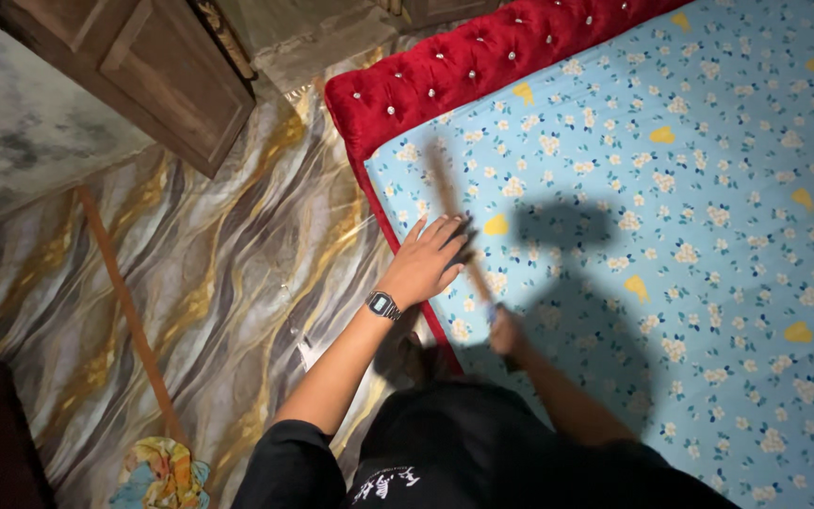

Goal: The person cleans a bed by brushing the surface of the blue floral sheet with a hand broom and smoothing the sheet by hand.

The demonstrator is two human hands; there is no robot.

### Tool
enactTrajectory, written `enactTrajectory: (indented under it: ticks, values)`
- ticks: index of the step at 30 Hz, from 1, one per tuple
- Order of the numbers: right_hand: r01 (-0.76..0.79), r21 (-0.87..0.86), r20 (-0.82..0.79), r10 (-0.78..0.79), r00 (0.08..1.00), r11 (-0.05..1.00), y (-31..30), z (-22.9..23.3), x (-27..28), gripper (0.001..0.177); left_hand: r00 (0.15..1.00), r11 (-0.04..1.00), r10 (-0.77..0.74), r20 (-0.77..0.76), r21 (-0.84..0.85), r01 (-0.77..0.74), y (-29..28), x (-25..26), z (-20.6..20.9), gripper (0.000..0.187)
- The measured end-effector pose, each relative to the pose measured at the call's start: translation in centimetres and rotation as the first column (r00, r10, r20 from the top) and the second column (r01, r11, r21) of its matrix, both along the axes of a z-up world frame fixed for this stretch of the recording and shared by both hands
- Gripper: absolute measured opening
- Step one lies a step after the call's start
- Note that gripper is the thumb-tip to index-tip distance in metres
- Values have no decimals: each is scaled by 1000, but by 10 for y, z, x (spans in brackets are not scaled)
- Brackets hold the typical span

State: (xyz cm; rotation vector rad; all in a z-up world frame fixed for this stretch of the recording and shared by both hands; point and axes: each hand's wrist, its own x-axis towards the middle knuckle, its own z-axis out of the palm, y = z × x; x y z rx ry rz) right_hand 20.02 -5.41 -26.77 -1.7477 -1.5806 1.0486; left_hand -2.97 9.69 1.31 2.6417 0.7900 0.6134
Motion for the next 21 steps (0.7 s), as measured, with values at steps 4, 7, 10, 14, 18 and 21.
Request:
enactTrajectory:
  ticks: [4, 7, 10, 14, 18, 21]
  values:
    - [-327, 105, 54, 323, 945, 939, -33, -1, -21, 41, 1000, 1000, 9, 17, -17, -9, -1, 3, 2, 42]
    - [-220, -154, 265, 255, 930, 963, -51, 3, -16, 33, 1000, 1000, 11, 21, -8, -11, -6, 5, 4, 41]
    - [-62, 408, 98, 24, 995, 911, -49, 8, 6, 32, 1000, 1000, 18, 10, -6, -18, -11, 6, 7, 41]
    - [267, 373, 427, -420, 801, 888, -28, 16, 44, 26, 999, 1000, 24, -24, -15, -24, -23, 6, 11, 40]
    - [564, 146, 294, -580, 760, 813, 1, 13, 66, 30, 998, 999, 38, -45, -20, -39, -38, 9, 15, 42]
    - [683, -132, 182, -660, 729, 718, -2, 6, 61, 34, 999, 999, 32, -44, -16, -33, -50, 15, 17, 45]
